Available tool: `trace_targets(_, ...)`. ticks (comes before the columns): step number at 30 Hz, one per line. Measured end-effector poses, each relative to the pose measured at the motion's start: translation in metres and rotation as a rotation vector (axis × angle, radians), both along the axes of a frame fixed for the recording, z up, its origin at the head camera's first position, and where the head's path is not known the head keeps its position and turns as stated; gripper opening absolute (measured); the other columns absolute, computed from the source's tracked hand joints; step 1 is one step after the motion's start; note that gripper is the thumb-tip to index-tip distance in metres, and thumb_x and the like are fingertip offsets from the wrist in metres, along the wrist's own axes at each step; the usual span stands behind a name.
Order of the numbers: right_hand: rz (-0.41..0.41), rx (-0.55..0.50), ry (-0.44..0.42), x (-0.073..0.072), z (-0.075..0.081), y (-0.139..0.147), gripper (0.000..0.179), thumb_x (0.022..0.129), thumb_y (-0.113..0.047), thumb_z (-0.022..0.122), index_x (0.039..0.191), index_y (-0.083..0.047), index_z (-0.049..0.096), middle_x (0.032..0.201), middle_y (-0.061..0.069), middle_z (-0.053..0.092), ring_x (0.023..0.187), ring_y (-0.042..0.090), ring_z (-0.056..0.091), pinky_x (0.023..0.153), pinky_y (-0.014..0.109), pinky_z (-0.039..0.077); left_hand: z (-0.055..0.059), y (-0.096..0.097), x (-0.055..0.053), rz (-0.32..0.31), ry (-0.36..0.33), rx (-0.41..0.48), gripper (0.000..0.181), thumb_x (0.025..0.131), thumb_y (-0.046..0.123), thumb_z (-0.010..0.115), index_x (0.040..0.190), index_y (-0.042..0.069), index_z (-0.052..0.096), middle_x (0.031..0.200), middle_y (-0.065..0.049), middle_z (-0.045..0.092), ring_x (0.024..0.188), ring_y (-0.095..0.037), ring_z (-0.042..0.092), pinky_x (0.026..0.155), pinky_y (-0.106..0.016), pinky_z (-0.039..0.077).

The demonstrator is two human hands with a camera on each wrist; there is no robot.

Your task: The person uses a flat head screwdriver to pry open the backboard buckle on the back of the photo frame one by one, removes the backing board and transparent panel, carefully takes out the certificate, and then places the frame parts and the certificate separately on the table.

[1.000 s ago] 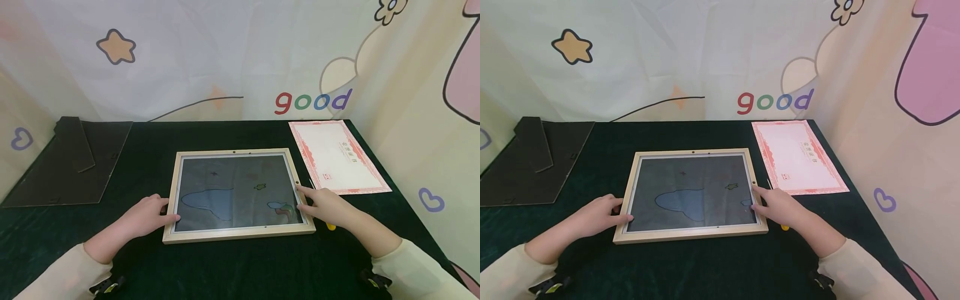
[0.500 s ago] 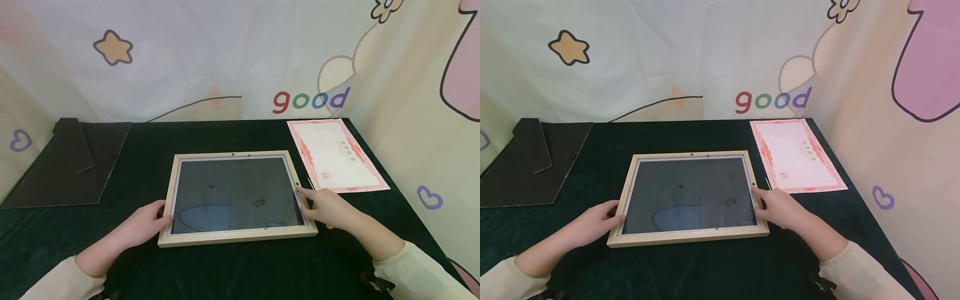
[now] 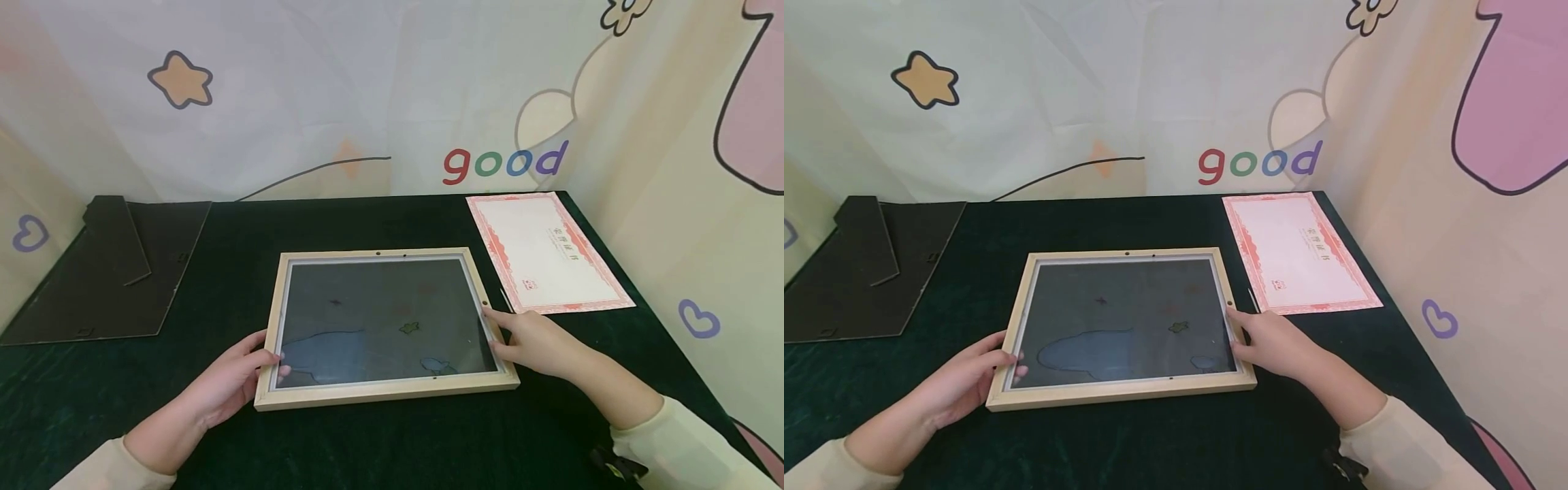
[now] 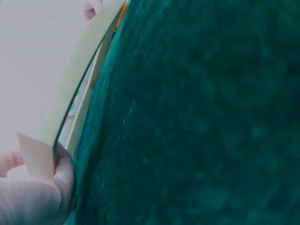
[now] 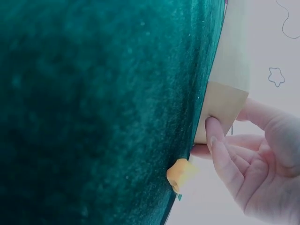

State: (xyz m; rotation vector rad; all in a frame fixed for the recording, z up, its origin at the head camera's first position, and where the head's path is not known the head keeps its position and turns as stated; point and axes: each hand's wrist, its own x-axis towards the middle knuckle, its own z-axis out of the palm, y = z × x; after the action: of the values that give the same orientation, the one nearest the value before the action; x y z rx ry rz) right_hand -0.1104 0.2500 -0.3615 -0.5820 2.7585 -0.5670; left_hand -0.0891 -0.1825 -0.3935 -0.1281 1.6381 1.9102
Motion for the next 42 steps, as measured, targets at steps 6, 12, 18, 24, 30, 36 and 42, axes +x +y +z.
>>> trace_targets(6, 0.024, -0.014, -0.011, 0.001, -0.002, 0.002, 0.057, 0.086, -0.013, 0.066, 0.136, 0.003, 0.044, 0.052, -0.003, 0.041, 0.038, 0.007, 0.037, 0.041, 0.02, 0.034, 0.0, 0.001, 0.004, 0.034, -0.047, 0.117, 0.07, 0.094, 0.007, 0.043, 0.148, 0.007, -0.002, 0.136, -0.02, 0.027, 0.101, -0.021, 0.056, 0.087, -0.033, 0.048)
trace_targets(12, 0.037, 0.008, -0.003, 0.0, -0.004, 0.001, 0.057, 0.085, -0.014, 0.067, 0.135, 0.004, 0.045, 0.055, -0.003, 0.041, 0.039, 0.007, 0.037, 0.041, 0.021, 0.035, -0.001, 0.0, 0.005, 0.047, -0.061, 0.2, 0.071, 0.094, 0.004, 0.039, 0.149, 0.012, -0.004, 0.139, -0.018, 0.021, 0.103, -0.019, 0.055, 0.091, -0.035, 0.046)
trace_targets(18, 0.025, 0.013, -0.006, 0.002, -0.003, -0.001, 0.057, 0.085, -0.014, 0.067, 0.134, 0.004, 0.045, 0.058, -0.003, 0.042, 0.04, 0.008, 0.038, 0.042, 0.021, 0.037, 0.001, -0.001, 0.008, 0.028, -0.031, 0.226, 0.075, 0.094, 0.002, 0.04, 0.149, 0.016, -0.008, 0.146, -0.019, 0.015, 0.108, -0.02, 0.054, 0.092, -0.036, 0.045)
trace_targets(24, 0.012, 0.006, -0.008, 0.002, -0.003, -0.001, 0.057, 0.085, -0.012, 0.067, 0.135, 0.004, 0.045, 0.056, -0.002, 0.042, 0.041, 0.008, 0.039, 0.042, 0.021, 0.037, 0.003, 0.001, 0.01, 0.045, 0.004, 0.231, 0.081, 0.092, 0.001, 0.042, 0.149, 0.024, -0.011, 0.149, -0.018, 0.013, 0.109, -0.019, 0.052, 0.089, -0.029, 0.046)
trace_targets(30, 0.007, 0.012, -0.008, 0.001, -0.006, 0.0, 0.057, 0.084, -0.011, 0.068, 0.134, 0.004, 0.045, 0.056, -0.002, 0.042, 0.041, 0.008, 0.04, 0.043, 0.021, 0.038, 0.001, 0.001, 0.011, 0.047, 0.046, 0.195, 0.087, 0.094, 0.003, 0.049, 0.147, 0.039, -0.01, 0.152, -0.018, 0.012, 0.111, -0.021, 0.054, 0.088, -0.03, 0.046)
trace_targets(36, 0.011, 0.016, -0.009, 0.001, -0.007, 0.001, 0.057, 0.084, -0.012, 0.068, 0.135, 0.003, 0.045, 0.055, -0.003, 0.041, 0.041, 0.008, 0.04, 0.043, 0.022, 0.038, -0.002, 0.001, 0.012, -0.015, 0.111, 0.033, 0.071, 0.097, 0.016, 0.049, 0.151, 0.027, 0.003, 0.152, -0.019, 0.013, 0.131, -0.033, 0.036, 0.102, -0.045, 0.035)
trace_targets(42, 0.021, 0.018, -0.003, 0.001, -0.007, 0.001, 0.057, 0.085, -0.013, 0.067, 0.135, 0.003, 0.045, 0.054, -0.003, 0.04, 0.041, 0.007, 0.039, 0.043, 0.021, 0.037, 0.005, 0.003, 0.012, -0.066, 0.158, -0.121, 0.053, 0.097, 0.008, 0.039, 0.148, 0.012, 0.026, 0.154, -0.017, 0.01, 0.137, -0.036, 0.022, 0.104, -0.056, 0.024)
